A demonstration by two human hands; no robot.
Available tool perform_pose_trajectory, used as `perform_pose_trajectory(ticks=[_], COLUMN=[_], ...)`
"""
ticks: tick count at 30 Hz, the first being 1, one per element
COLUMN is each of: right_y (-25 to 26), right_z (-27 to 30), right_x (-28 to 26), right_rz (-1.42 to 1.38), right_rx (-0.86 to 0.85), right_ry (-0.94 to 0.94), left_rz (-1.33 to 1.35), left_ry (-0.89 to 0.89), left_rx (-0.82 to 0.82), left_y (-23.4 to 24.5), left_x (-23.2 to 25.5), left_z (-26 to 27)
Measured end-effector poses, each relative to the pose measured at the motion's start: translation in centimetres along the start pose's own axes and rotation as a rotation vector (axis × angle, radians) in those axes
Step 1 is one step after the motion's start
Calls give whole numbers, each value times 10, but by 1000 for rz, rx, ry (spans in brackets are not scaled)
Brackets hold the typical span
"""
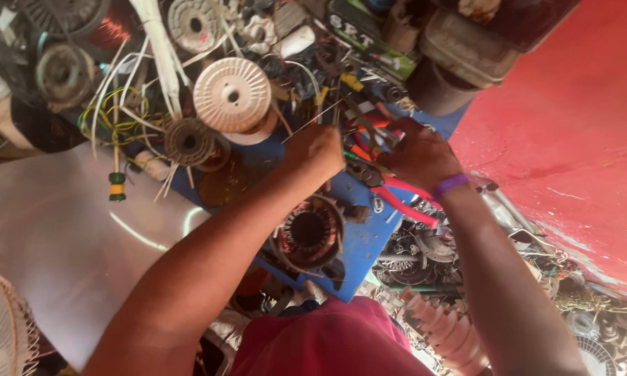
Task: The person is repairing an electrical component, likely a motor stator, by stripping, bending, and inserting copper wires into slots. They use pliers and scissors to manipulate the wires and secure them in place.
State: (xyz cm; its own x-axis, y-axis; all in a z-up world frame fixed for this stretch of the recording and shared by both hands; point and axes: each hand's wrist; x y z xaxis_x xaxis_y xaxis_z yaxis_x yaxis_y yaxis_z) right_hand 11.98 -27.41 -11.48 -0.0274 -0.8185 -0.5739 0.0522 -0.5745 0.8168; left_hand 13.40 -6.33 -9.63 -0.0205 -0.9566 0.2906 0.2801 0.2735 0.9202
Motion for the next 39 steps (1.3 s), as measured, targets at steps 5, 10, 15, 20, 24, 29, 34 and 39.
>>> perform_pose_trajectory(ticks=[5, 10, 15, 20, 24, 29, 34, 39], right_y=[26, 38, 46, 40, 43, 40, 40, 41], right_z=[33, 83, 107, 106, 97, 102, 112, 121], right_x=[28, 16, -14, -30, -17, 12, 18, 15], right_rz=[-1118, -1297, -1247, -1127, -1012, -1002, -1055, -1087], right_rx=[-446, -622, -613, -526, -396, -317, -313, -314], right_ry=[-364, -463, -404, -414, -465, -520, -521, -567], left_rz=[21, 185, 692, 912, 631, 216, -403, -681], left_ry=[-15, 238, 176, 186, 93, -393, -767, -978], left_rx=[215, 8, 113, 123, 99, 387, 425, 328], left_y=[-47, -2, 46, 48, 35, -5, -27, -45], left_x=[-16, -13, -23, -43, -34, -15, 2, -12], left_z=[-26, -35, -12, -1, 5, -1, -18, -41])
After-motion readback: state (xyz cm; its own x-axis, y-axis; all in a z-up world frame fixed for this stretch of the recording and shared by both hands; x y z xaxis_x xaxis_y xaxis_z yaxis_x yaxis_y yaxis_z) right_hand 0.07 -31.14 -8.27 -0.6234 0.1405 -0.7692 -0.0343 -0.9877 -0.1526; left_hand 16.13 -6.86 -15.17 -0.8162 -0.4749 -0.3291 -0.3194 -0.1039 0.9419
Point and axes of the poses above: each hand's wrist, its own z-axis away from the middle knuckle, its own y-axis out of the back of the hand, x = y × z, and after that the axes turned 13 degrees about x, right-handed
